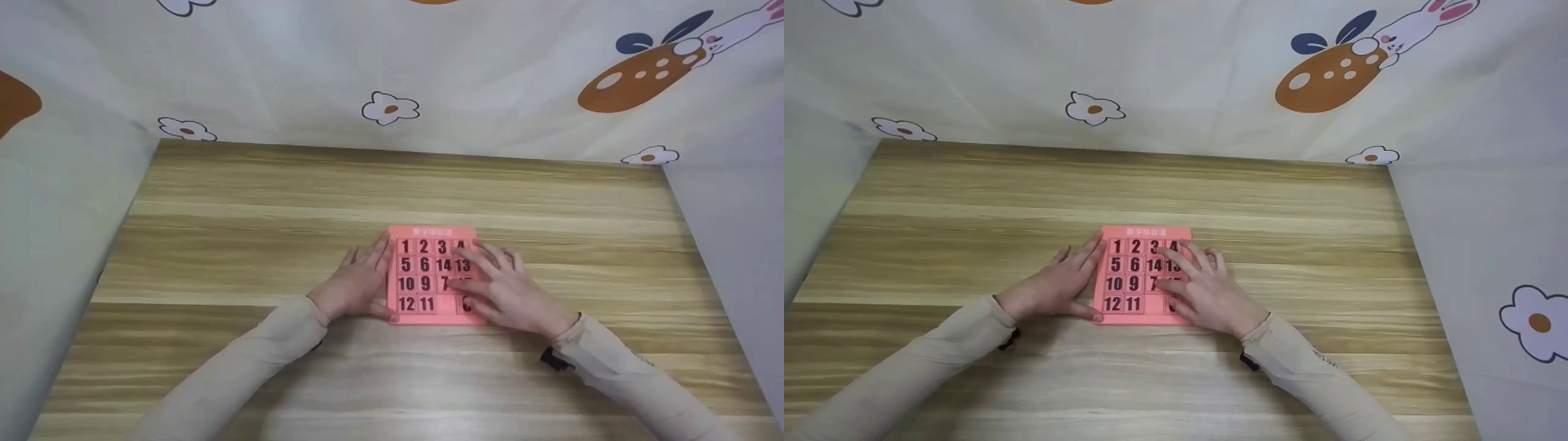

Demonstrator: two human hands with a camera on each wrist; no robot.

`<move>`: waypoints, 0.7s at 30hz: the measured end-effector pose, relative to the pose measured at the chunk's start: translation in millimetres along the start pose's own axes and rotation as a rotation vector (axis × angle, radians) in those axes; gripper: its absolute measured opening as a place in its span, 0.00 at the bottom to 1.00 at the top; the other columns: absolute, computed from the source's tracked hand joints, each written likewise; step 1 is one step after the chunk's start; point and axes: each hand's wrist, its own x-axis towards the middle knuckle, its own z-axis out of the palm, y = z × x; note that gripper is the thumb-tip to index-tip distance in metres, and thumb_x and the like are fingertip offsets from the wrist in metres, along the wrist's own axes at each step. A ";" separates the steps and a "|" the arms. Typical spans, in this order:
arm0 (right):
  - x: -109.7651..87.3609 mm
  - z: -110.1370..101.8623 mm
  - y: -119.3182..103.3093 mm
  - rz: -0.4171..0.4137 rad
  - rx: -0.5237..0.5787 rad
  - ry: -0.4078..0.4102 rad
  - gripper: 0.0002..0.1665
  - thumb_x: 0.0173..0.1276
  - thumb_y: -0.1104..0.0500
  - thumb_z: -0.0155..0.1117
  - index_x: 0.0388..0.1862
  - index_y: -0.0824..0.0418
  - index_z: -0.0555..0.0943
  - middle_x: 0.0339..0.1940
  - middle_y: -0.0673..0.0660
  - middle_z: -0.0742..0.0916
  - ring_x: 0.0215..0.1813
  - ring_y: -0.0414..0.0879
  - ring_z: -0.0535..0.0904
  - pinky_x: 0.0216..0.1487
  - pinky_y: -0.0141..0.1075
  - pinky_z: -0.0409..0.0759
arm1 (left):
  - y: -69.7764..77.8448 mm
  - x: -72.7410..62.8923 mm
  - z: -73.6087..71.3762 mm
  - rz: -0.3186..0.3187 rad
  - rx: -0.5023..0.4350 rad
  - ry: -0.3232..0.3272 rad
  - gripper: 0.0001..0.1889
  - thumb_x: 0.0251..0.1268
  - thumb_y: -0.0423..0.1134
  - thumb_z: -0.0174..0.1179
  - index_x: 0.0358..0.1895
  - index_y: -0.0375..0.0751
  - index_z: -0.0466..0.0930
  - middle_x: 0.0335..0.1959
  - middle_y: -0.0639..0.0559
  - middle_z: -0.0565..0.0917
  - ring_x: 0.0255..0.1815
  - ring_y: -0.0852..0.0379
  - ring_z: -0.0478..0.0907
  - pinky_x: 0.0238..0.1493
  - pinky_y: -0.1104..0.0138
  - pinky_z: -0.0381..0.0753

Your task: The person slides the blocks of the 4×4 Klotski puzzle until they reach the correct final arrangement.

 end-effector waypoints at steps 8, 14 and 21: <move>-8.2 -3.2 5.7 -0.116 0.141 0.111 0.09 0.56 0.57 0.67 0.36 0.53 0.88 0.68 0.62 0.71 0.67 0.68 0.59 0.59 0.68 0.54 | 0.4 -0.6 1.4 -0.002 -0.003 0.007 0.69 0.43 0.67 0.67 0.76 0.31 0.32 0.76 0.38 0.29 0.76 0.41 0.34 0.72 0.45 0.37; -14.9 -4.4 5.7 -0.105 0.123 0.069 0.12 0.56 0.53 0.68 0.37 0.55 0.88 0.69 0.61 0.70 0.68 0.68 0.59 0.59 0.70 0.53 | -0.2 -1.3 0.6 0.006 -0.017 0.010 0.69 0.43 0.67 0.67 0.76 0.30 0.33 0.76 0.37 0.29 0.76 0.42 0.33 0.71 0.44 0.36; -15.8 0.5 1.3 -0.114 0.135 -0.043 0.25 0.65 0.49 0.63 0.61 0.53 0.80 0.74 0.60 0.64 0.72 0.68 0.54 0.61 0.71 0.52 | -0.6 -0.1 0.3 0.000 -0.023 -0.004 0.69 0.43 0.68 0.67 0.76 0.32 0.31 0.76 0.39 0.27 0.76 0.43 0.32 0.72 0.45 0.35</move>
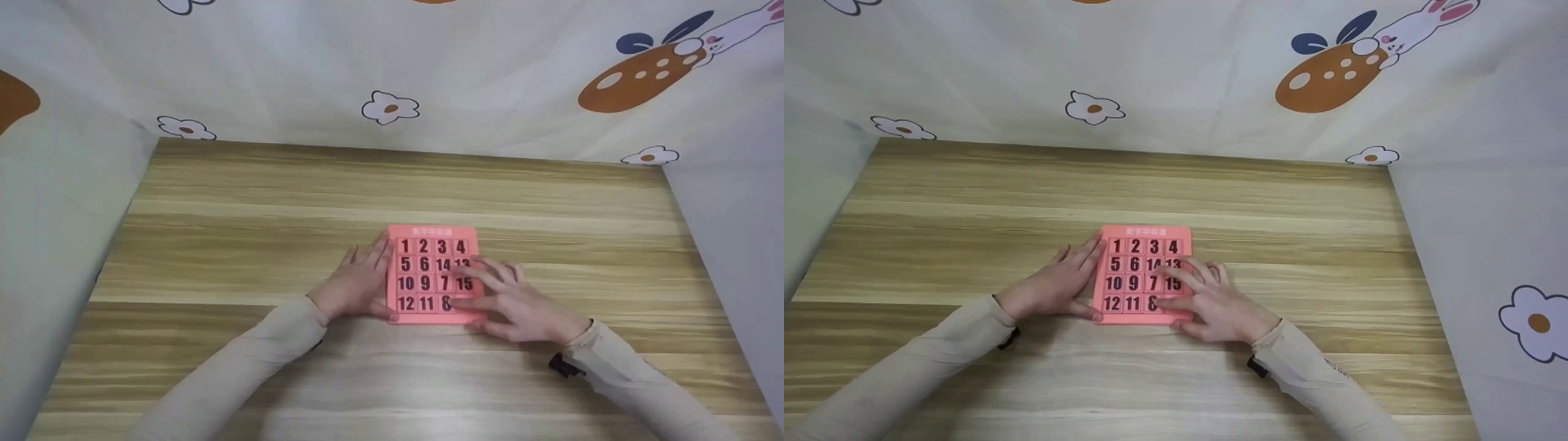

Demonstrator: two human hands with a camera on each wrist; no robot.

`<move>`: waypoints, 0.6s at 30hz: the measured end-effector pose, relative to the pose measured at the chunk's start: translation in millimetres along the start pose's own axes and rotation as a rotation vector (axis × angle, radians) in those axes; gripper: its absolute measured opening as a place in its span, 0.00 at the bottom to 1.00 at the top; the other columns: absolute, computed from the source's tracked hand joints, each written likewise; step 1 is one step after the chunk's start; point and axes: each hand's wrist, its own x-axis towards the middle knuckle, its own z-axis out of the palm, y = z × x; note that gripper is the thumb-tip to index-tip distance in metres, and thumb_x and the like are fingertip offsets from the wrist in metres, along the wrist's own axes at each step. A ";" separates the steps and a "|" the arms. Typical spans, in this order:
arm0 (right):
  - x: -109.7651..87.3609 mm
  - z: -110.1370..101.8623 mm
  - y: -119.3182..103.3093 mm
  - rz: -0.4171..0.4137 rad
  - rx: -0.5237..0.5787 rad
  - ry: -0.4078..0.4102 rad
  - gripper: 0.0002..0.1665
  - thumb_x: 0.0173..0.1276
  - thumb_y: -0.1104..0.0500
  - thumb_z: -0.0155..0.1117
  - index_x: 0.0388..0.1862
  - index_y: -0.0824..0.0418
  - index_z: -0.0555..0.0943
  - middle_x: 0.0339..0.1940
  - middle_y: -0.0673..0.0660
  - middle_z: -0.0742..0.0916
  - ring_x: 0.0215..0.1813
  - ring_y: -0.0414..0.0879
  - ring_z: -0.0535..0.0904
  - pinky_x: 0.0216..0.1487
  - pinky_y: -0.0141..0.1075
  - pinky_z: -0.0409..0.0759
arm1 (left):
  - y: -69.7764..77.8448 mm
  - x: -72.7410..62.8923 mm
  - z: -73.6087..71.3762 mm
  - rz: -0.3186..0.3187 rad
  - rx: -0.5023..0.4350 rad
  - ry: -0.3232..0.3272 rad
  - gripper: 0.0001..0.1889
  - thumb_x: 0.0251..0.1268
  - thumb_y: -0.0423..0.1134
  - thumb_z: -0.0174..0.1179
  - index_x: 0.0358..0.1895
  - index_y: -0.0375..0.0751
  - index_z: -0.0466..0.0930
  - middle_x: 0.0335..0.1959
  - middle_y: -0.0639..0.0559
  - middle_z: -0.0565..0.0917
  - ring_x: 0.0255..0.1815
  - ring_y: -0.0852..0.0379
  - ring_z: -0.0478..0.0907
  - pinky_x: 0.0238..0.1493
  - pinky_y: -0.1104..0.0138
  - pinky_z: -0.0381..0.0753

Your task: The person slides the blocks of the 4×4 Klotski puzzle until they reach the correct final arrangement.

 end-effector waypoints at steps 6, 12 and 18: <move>-1.3 -1.4 5.8 0.129 -0.038 0.092 0.23 0.65 0.52 0.64 0.58 0.57 0.82 0.72 0.63 0.66 0.70 0.66 0.57 0.62 0.64 0.56 | 0.4 1.5 0.4 -0.005 0.019 -0.004 0.69 0.43 0.68 0.66 0.76 0.32 0.31 0.76 0.39 0.27 0.76 0.43 0.31 0.71 0.44 0.36; -2.4 -4.5 5.8 0.071 0.053 0.087 0.16 0.61 0.55 0.67 0.47 0.58 0.87 0.69 0.65 0.69 0.70 0.66 0.56 0.62 0.64 0.54 | 1.0 0.1 -0.9 -0.004 0.022 0.000 0.69 0.42 0.68 0.66 0.76 0.31 0.32 0.76 0.39 0.28 0.76 0.43 0.31 0.71 0.44 0.36; 6.0 -4.3 10.9 0.201 -0.009 0.107 0.26 0.66 0.53 0.64 0.60 0.63 0.79 0.71 0.66 0.65 0.71 0.65 0.55 0.62 0.61 0.57 | 1.1 0.1 -1.0 -0.005 0.029 -0.003 0.69 0.42 0.68 0.66 0.76 0.31 0.32 0.76 0.39 0.27 0.76 0.42 0.32 0.71 0.44 0.36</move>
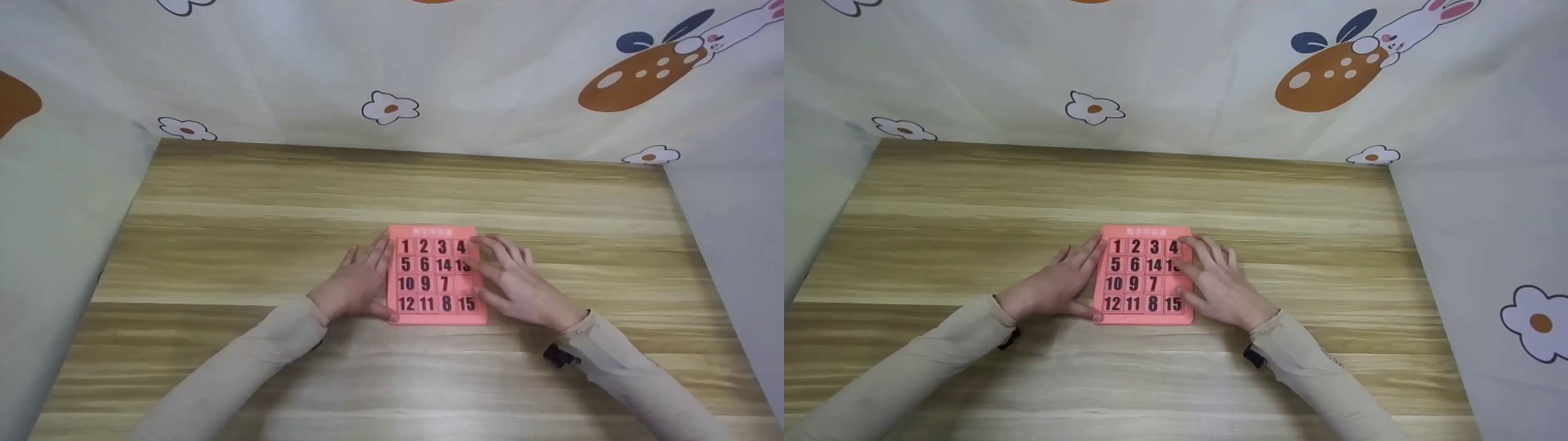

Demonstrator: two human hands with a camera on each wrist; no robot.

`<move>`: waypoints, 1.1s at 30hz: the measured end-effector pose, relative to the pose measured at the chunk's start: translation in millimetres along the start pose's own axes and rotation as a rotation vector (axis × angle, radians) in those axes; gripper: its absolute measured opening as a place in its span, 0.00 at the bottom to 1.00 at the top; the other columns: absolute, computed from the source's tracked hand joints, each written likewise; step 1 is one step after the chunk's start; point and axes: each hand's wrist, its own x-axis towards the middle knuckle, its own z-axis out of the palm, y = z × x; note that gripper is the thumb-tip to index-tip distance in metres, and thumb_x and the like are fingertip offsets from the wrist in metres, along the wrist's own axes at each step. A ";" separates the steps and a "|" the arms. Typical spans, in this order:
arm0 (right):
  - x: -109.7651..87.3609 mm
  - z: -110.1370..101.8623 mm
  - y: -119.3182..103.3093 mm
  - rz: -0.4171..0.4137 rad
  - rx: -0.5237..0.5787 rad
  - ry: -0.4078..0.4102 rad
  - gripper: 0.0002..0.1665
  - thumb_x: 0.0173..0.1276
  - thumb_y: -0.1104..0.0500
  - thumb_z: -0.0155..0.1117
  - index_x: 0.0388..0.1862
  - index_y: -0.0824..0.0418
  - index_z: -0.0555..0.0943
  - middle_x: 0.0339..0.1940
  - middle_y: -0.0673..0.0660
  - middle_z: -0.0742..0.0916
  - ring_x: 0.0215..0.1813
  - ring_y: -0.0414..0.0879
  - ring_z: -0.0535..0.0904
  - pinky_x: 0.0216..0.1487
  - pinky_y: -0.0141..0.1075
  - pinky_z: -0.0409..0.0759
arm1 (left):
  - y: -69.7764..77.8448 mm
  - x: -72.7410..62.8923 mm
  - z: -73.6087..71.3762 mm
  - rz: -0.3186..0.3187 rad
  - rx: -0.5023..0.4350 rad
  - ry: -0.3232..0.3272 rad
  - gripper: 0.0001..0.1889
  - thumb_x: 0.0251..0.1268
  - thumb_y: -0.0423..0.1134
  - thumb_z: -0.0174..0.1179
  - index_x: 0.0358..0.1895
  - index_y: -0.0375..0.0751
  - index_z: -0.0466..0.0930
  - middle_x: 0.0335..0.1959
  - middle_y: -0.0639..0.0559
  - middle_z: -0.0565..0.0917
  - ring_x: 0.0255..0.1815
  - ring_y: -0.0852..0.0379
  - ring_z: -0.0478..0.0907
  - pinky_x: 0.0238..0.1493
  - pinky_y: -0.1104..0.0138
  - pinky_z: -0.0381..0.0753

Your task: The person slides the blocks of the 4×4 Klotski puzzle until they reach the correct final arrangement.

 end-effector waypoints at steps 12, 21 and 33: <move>12.0 -0.8 -3.2 -0.038 0.034 -0.002 0.18 0.66 0.55 0.64 0.53 0.57 0.84 0.70 0.65 0.67 0.71 0.65 0.56 0.64 0.63 0.53 | -0.5 1.0 0.8 -0.003 0.028 0.013 0.69 0.42 0.69 0.66 0.76 0.30 0.34 0.77 0.37 0.31 0.76 0.41 0.35 0.72 0.44 0.39; 17.2 3.0 -4.3 0.045 -0.135 0.017 0.15 0.67 0.51 0.63 0.50 0.51 0.86 0.73 0.61 0.64 0.73 0.65 0.51 0.62 0.68 0.53 | -0.4 2.4 1.5 -0.008 0.031 -0.003 0.69 0.42 0.69 0.66 0.75 0.30 0.32 0.76 0.37 0.29 0.76 0.41 0.33 0.72 0.44 0.37; 16.3 4.9 -3.9 -0.046 -0.076 -0.021 0.17 0.67 0.50 0.63 0.54 0.45 0.84 0.75 0.59 0.63 0.73 0.66 0.50 0.62 0.68 0.52 | -0.7 1.3 0.0 0.001 0.014 0.004 0.69 0.43 0.68 0.66 0.75 0.30 0.32 0.76 0.37 0.29 0.76 0.42 0.33 0.72 0.45 0.37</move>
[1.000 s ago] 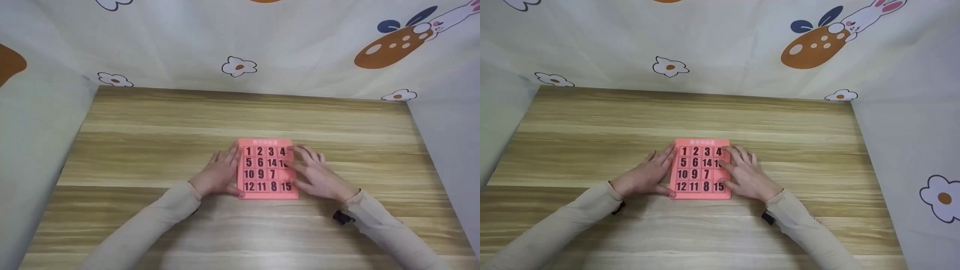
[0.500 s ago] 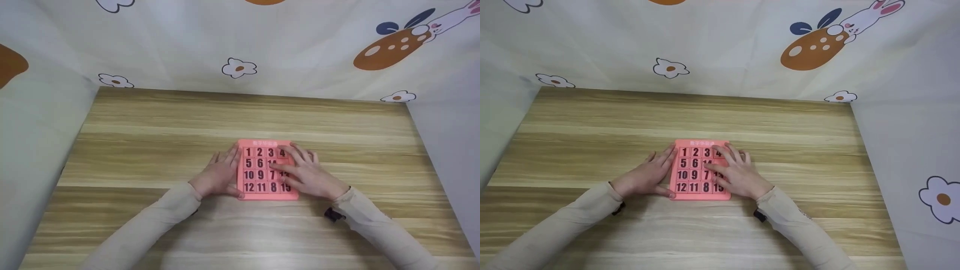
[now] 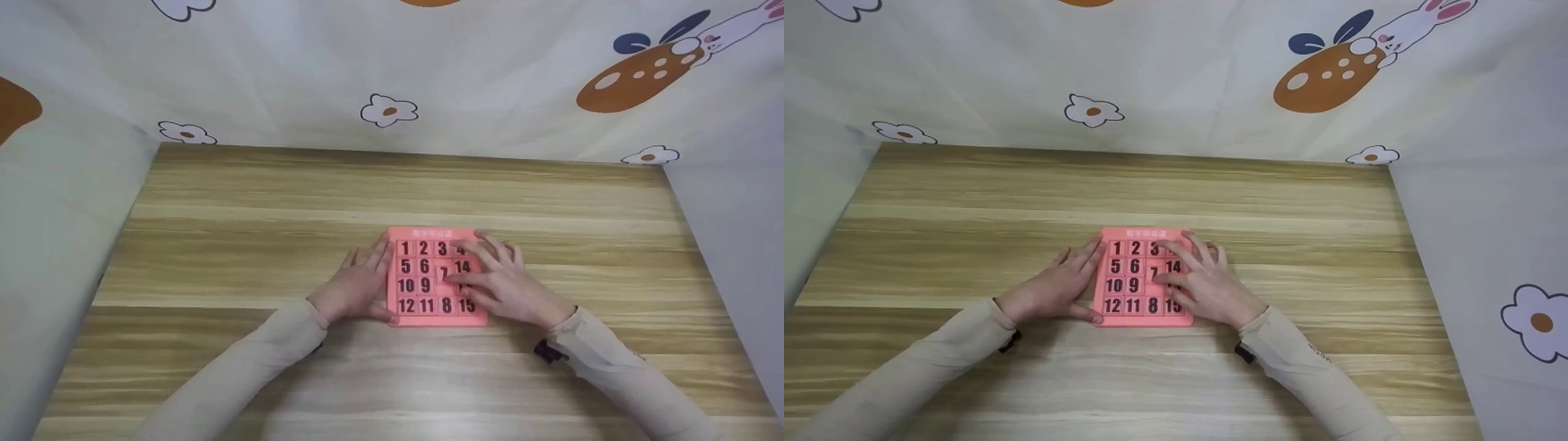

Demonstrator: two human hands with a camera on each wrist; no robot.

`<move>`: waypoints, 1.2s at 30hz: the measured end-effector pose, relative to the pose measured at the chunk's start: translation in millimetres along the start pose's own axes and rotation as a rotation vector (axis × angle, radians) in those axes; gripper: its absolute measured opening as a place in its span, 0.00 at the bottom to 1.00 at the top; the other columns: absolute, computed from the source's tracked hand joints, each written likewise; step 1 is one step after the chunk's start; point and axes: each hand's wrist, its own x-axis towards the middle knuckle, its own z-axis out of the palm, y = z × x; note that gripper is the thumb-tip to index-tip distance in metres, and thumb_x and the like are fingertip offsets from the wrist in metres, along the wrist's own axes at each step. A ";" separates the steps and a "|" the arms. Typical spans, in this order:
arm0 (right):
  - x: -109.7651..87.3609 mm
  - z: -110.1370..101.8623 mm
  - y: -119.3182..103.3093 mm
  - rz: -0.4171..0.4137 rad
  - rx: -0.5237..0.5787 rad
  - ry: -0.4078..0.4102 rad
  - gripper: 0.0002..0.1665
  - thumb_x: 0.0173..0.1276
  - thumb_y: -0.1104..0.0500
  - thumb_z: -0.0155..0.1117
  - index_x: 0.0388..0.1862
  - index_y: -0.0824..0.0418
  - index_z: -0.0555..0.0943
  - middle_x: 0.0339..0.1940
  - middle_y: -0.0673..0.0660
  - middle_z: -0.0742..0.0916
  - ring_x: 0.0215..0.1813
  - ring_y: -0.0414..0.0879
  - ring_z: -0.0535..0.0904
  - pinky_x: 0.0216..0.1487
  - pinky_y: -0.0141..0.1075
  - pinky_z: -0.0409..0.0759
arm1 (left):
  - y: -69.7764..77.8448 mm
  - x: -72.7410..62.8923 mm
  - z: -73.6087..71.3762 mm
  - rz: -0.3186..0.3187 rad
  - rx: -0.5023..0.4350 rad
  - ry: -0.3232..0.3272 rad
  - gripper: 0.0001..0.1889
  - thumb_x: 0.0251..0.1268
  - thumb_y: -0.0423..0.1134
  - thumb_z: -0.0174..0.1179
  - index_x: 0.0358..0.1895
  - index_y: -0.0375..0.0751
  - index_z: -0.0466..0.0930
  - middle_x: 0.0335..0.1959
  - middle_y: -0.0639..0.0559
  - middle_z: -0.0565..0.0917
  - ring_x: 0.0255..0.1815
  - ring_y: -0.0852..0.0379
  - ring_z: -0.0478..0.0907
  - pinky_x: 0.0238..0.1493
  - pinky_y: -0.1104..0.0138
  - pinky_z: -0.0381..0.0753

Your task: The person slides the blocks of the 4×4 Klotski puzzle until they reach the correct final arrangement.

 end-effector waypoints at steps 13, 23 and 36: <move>-1.1 2.8 -2.0 0.008 0.046 0.061 0.20 0.67 0.53 0.62 0.58 0.49 0.82 0.75 0.60 0.61 0.73 0.66 0.50 0.64 0.67 0.50 | 0.8 1.1 0.5 0.001 -0.010 0.004 0.69 0.43 0.67 0.67 0.76 0.31 0.32 0.76 0.38 0.28 0.76 0.43 0.32 0.72 0.44 0.38; -12.8 3.5 1.1 -0.148 0.239 -0.008 0.14 0.58 0.57 0.67 0.44 0.48 0.88 0.74 0.60 0.63 0.71 0.69 0.50 0.61 0.72 0.47 | 1.2 -0.1 -0.9 -0.011 -0.036 0.000 0.69 0.43 0.67 0.68 0.76 0.32 0.32 0.76 0.39 0.28 0.77 0.44 0.32 0.72 0.45 0.35; -22.7 -0.5 9.9 -0.103 0.130 0.118 0.12 0.51 0.59 0.68 0.36 0.53 0.89 0.69 0.60 0.70 0.68 0.69 0.57 0.59 0.70 0.50 | 0.1 -0.2 0.0 -0.006 -0.060 -0.006 0.68 0.44 0.66 0.68 0.76 0.31 0.33 0.77 0.38 0.29 0.77 0.44 0.33 0.72 0.44 0.37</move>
